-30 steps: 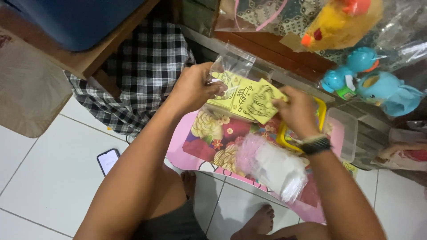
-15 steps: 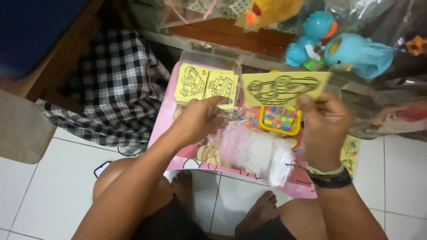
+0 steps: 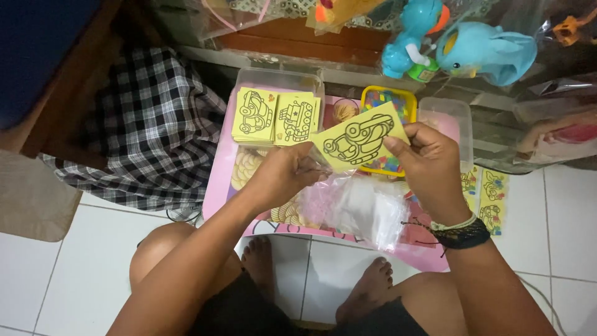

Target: Packing small yellow stickers into individual plastic bags at a packing station.

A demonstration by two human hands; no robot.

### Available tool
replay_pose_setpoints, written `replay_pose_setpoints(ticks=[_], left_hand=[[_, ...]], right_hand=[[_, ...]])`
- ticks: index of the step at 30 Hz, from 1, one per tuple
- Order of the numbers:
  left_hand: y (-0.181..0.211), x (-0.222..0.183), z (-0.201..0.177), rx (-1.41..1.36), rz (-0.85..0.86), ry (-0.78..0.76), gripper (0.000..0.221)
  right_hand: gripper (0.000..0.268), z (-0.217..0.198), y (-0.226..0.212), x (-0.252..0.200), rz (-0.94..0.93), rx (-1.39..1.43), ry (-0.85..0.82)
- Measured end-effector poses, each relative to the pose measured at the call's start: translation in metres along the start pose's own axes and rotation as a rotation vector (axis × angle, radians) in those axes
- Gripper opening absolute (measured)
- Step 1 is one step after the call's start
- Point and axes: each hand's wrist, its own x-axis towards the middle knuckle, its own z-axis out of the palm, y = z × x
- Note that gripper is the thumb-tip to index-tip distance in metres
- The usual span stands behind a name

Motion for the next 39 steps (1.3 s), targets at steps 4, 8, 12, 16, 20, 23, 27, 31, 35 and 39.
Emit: replay_pose_setpoints(ticks=[4, 8, 12, 16, 20, 23, 27, 31, 35, 39], left_hand=[[0.0, -0.002, -0.002, -0.038, 0.001, -0.037, 0.018], [-0.006, -0.003, -0.006, -0.438, -0.034, -0.092, 0.028], [-0.025, 0.001, 0.004, -0.52, -0.068, -0.138, 0.028], [-0.011, -0.005, 0.003, -0.561, -0.091, -0.157, 0.031], [-0.015, -0.003, 0.01, -0.726, -0.095, -0.175, 0.031], [-0.012, -0.001, 0.008, -0.673, -0.092, -0.198, 0.022], [-0.015, -0.001, 0.008, -0.603, -0.06, -0.181, 0.014], [-0.024, 0.001, 0.018, -0.641, -0.041, -0.175, 0.022], [-0.03, 0.002, 0.018, -0.559, -0.012, -0.112, 0.016], [-0.022, -0.001, 0.014, -0.467, 0.037, -0.041, 0.011]], right_hand=[[0.007, -0.002, 0.001, 0.003, -0.011, -0.003, -0.029], [0.012, -0.013, 0.003, 0.01, -0.023, -0.035, -0.059], [0.014, -0.004, 0.0, 0.004, -0.009, -0.031, -0.072], [0.017, -0.013, 0.017, 0.009, -0.065, -0.094, -0.094], [0.022, -0.014, 0.01, 0.012, -0.022, -0.091, -0.11], [0.023, -0.011, -0.007, 0.008, 0.016, -0.09, -0.097], [0.027, -0.01, -0.005, 0.006, 0.016, -0.1, -0.081], [0.021, 0.001, -0.003, 0.001, -0.082, -0.158, -0.115], [0.015, 0.008, -0.012, 0.001, -0.249, -0.304, -0.201], [0.02, 0.022, -0.016, -0.007, -0.343, -0.377, -0.259]])
